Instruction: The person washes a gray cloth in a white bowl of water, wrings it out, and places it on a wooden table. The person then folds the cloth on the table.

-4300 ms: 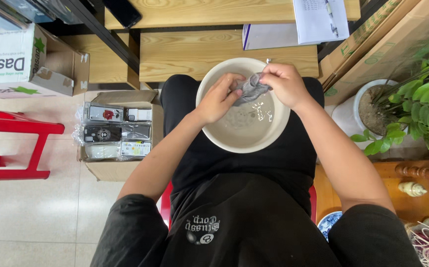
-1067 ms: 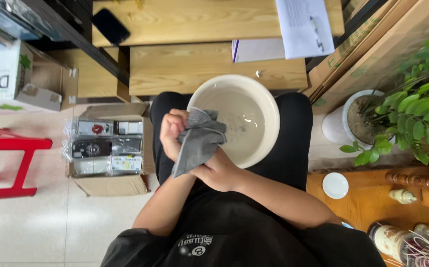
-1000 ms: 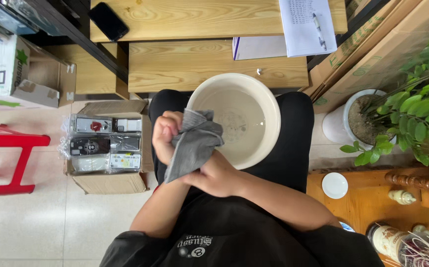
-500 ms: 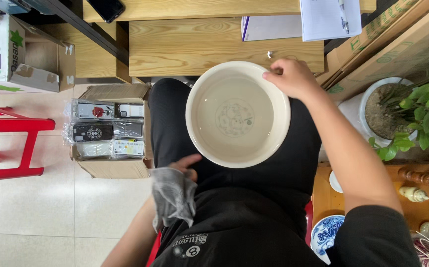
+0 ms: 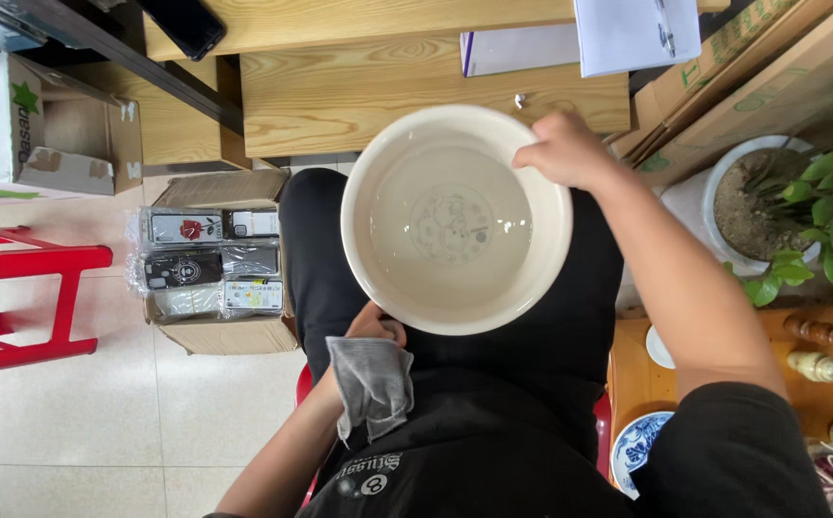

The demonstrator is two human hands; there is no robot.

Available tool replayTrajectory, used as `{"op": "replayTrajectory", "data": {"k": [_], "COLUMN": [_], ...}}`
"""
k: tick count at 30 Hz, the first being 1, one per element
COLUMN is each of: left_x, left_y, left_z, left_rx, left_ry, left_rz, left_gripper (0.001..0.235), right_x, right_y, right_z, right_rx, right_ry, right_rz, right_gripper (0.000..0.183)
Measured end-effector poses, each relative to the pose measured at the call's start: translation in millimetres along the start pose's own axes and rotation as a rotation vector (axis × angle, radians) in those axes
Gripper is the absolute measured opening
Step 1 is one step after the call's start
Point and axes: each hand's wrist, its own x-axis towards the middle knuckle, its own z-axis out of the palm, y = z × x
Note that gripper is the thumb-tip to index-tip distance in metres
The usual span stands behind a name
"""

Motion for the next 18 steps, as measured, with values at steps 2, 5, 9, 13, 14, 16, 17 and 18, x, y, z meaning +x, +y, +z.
{"op": "replayTrajectory", "data": {"k": [2, 5, 9, 13, 14, 16, 17, 18], "left_x": [-35.9, -57.0, -61.1, -35.6, -27.1, -13.1, -7.5, -1.3], "left_y": [49.3, 94.2, 148.1, 186.7, 195.9, 210.2, 215.4, 221.3], "left_z": [27.2, 42.1, 62.2, 74.7, 77.0, 78.5, 77.7, 76.5], "left_rx": [-0.079, -0.116, -0.089, -0.019, -0.001, 0.019, -0.018, -0.053], "left_ry": [-0.017, -0.055, -0.152, -0.255, -0.278, -0.310, -0.300, -0.290], "left_rz": [0.167, 0.388, 0.534, 0.597, 0.577, 0.556, 0.571, 0.585], "left_gripper": [0.061, 0.059, 0.053, 0.045, 0.062, 0.080, 0.083, 0.087], "right_x": [-23.0, -52.6, -104.9, -157.3, -167.6, -185.5, -192.9, -199.7], "right_y": [-26.1, -36.2, -46.3, -24.2, -13.2, 11.9, 26.2, 40.6], "right_z": [-31.5, -75.2, -134.3, -169.1, -173.5, -174.7, -171.6, -168.2], "right_rx": [-0.032, -0.033, 0.163, 0.304, 0.372, 0.437, 0.455, 0.474], "right_ry": [0.014, 0.104, 0.291, 0.470, 0.519, 0.575, 0.602, 0.631], "right_rz": [0.083, 0.169, 0.278, 0.269, 0.256, 0.248, 0.284, 0.319], "right_gripper": [0.041, 0.041, 0.017, 0.019, 0.024, 0.036, 0.024, 0.014]}}
